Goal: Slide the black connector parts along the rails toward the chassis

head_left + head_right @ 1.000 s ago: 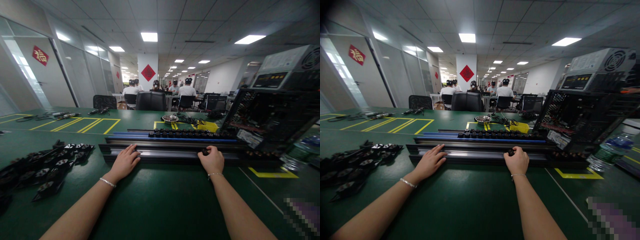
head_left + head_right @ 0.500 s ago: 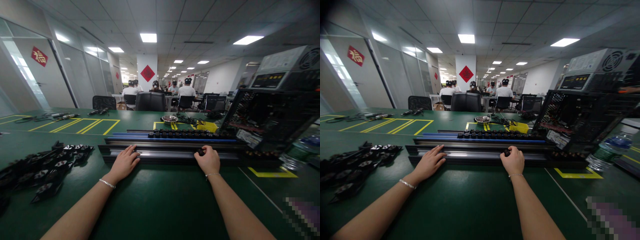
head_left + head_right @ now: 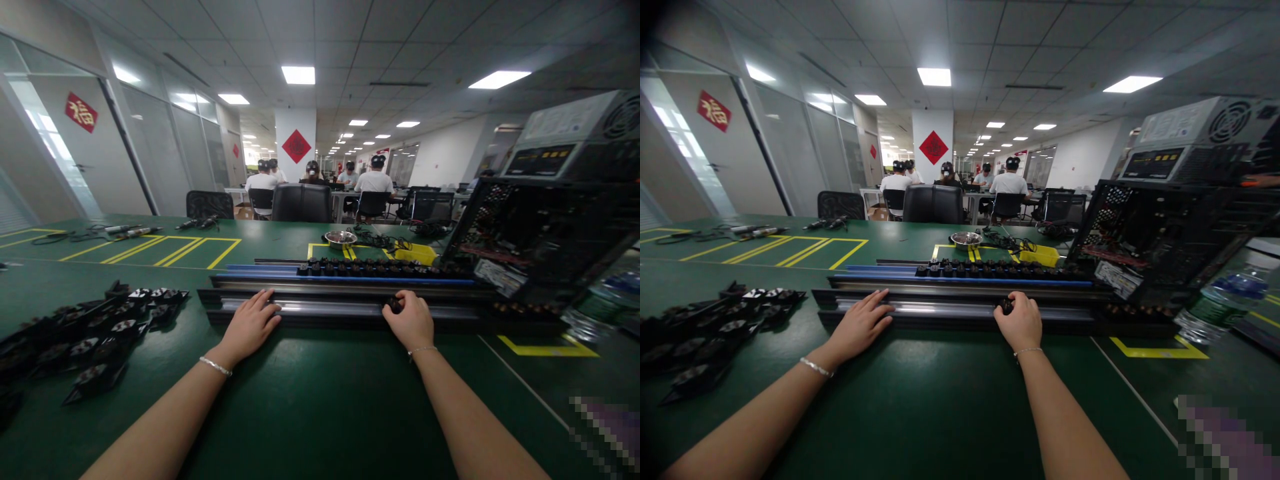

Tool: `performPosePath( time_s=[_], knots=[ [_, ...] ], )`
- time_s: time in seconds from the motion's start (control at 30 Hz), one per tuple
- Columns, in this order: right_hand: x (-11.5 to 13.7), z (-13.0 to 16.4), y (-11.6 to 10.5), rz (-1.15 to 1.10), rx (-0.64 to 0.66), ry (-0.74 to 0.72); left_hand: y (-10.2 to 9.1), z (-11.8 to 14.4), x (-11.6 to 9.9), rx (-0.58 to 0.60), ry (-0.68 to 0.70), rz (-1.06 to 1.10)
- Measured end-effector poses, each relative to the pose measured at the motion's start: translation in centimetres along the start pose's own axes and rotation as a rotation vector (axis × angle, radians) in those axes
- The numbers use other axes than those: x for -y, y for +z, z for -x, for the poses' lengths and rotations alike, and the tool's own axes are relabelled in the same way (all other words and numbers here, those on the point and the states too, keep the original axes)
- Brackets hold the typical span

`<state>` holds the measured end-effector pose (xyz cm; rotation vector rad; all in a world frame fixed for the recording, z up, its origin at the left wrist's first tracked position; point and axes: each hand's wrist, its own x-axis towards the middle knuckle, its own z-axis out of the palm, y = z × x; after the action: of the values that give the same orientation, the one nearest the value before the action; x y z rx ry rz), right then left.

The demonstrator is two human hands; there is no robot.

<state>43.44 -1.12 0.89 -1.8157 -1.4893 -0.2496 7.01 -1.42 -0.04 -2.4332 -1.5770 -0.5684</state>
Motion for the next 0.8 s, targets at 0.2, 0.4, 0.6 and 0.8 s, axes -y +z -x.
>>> performPosePath(
  time_s=[0.2,0.4,0.6,0.8],
  knots=[
    [0.06,0.06,0.3,-0.013,-0.012,-0.05,0.09,0.0,0.08,0.005,0.003,-0.015],
    [-0.04,0.07,0.39,-0.036,-0.016,-0.069,0.23,0.01,0.19,0.001,0.001,-0.01],
    [0.36,0.3,0.54,-0.076,-0.004,-0.14,0.19,0.01,0.17,0.008,-0.002,-0.009],
    [0.62,0.38,0.6,-0.087,0.022,-0.17,0.05,0.01,0.01,0.009,-0.007,-0.011]
  ],
)
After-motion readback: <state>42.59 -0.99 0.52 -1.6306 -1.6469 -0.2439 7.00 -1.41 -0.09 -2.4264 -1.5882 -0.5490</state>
